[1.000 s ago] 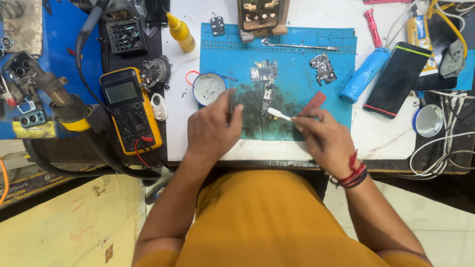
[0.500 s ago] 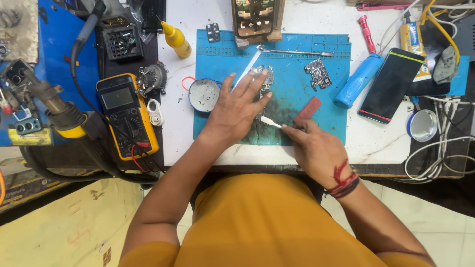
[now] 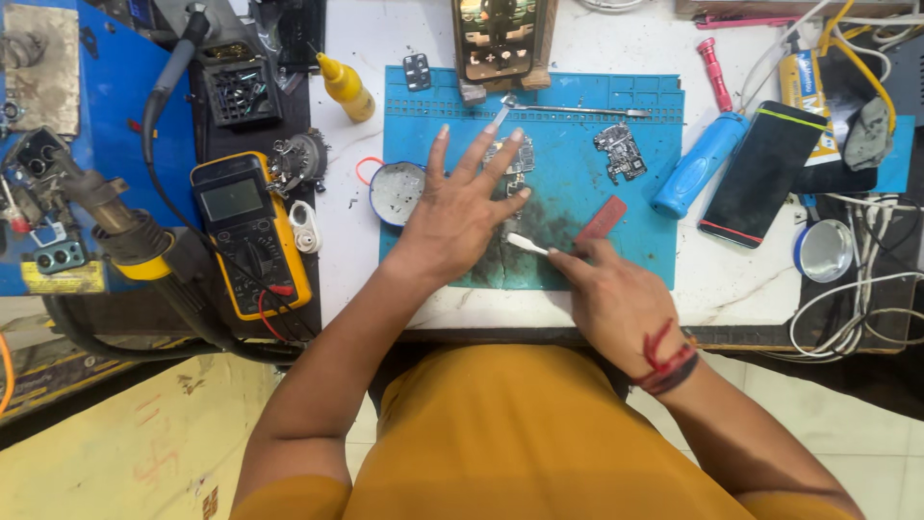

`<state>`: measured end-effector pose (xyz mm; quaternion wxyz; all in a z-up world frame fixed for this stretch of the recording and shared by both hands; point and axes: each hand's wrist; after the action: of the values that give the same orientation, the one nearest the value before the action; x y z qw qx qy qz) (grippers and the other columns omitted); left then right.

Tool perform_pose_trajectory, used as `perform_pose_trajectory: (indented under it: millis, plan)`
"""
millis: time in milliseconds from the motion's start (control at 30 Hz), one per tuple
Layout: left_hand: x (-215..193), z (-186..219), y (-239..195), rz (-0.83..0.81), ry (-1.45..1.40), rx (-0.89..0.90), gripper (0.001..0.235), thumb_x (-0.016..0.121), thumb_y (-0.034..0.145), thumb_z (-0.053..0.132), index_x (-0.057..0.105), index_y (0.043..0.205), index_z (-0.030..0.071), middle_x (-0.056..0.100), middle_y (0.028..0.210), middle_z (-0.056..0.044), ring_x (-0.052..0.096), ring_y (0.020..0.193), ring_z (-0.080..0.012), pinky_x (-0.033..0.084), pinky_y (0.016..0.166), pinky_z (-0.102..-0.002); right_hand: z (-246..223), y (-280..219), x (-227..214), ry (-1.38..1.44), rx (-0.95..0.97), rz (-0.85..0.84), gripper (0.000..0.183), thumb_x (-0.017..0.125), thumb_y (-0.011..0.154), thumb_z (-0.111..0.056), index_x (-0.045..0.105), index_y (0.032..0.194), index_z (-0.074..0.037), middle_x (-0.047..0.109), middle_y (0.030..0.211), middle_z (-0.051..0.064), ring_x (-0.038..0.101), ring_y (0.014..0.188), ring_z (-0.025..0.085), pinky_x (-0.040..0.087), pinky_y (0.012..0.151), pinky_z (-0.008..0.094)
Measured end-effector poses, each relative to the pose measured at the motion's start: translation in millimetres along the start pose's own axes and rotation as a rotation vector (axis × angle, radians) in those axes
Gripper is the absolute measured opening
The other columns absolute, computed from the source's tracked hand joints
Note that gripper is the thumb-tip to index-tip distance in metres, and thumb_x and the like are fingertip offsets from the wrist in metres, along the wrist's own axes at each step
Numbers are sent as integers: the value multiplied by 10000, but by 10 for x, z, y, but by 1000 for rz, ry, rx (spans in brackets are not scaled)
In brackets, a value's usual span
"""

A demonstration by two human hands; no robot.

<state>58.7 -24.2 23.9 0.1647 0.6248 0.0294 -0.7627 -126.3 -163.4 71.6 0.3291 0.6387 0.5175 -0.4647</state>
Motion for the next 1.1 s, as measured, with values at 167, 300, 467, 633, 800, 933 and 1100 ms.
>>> perform_pose_trajectory:
  millis: [167,300,467,633,800,933,1100]
  plan:
    - [20,9,23,12,-3,13,390,534,974,167,747,1284,269,305,1687,-126,192,1580,-319,-71,1225,-626,-48,8,-22,33,-79,85,435,670,820,-39,725,1235,-156,688,1131,90,718,902,321,563,737,410]
    - [-9,-9,15,-35,-12,18,392,556,926,211,753,1260,273,309,1680,-112,191,1573,-313,-62,1226,-629,-45,52,-13,-13,-16,14,370,738,817,-131,740,1185,-176,685,1119,106,709,843,332,550,687,424]
    - [2,5,32,12,-37,0,327,623,933,235,760,1227,276,336,1667,-130,219,1569,-329,-28,1227,-650,57,-27,64,54,-97,142,407,723,771,-92,751,1174,-135,693,1105,107,712,853,343,557,682,418]
    - [13,126,-60,127,153,11,286,678,937,251,755,1208,200,419,1636,-136,322,1536,-302,27,1247,-633,167,-187,7,329,129,248,222,743,914,-150,735,1130,-97,724,1009,96,714,738,250,546,649,339]
    - [130,361,-194,122,72,-93,237,716,975,351,721,1003,116,489,1589,-155,404,1473,-309,69,1234,-634,329,-181,156,414,219,353,245,712,995,-132,732,1235,-92,734,969,99,723,743,197,539,678,291]
    - [156,414,-274,188,-37,-145,224,741,956,326,735,1064,129,503,1555,-149,427,1456,-304,56,1205,-644,425,-99,175,314,90,439,291,698,1033,-80,702,1325,-70,716,1049,123,700,816,237,529,721,309]
    - [210,370,-379,264,-131,-194,215,764,932,256,789,1140,209,516,1556,-94,429,1460,-270,40,1241,-637,438,-59,63,332,-31,317,260,723,972,-52,717,1228,-94,721,996,87,724,816,236,543,700,311]
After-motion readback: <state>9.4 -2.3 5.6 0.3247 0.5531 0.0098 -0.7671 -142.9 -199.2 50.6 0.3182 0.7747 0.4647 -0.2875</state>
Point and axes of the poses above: each hand's wrist, its own y-axis towards the middle knuckle, its own x-axis out of the palm, z = x × y
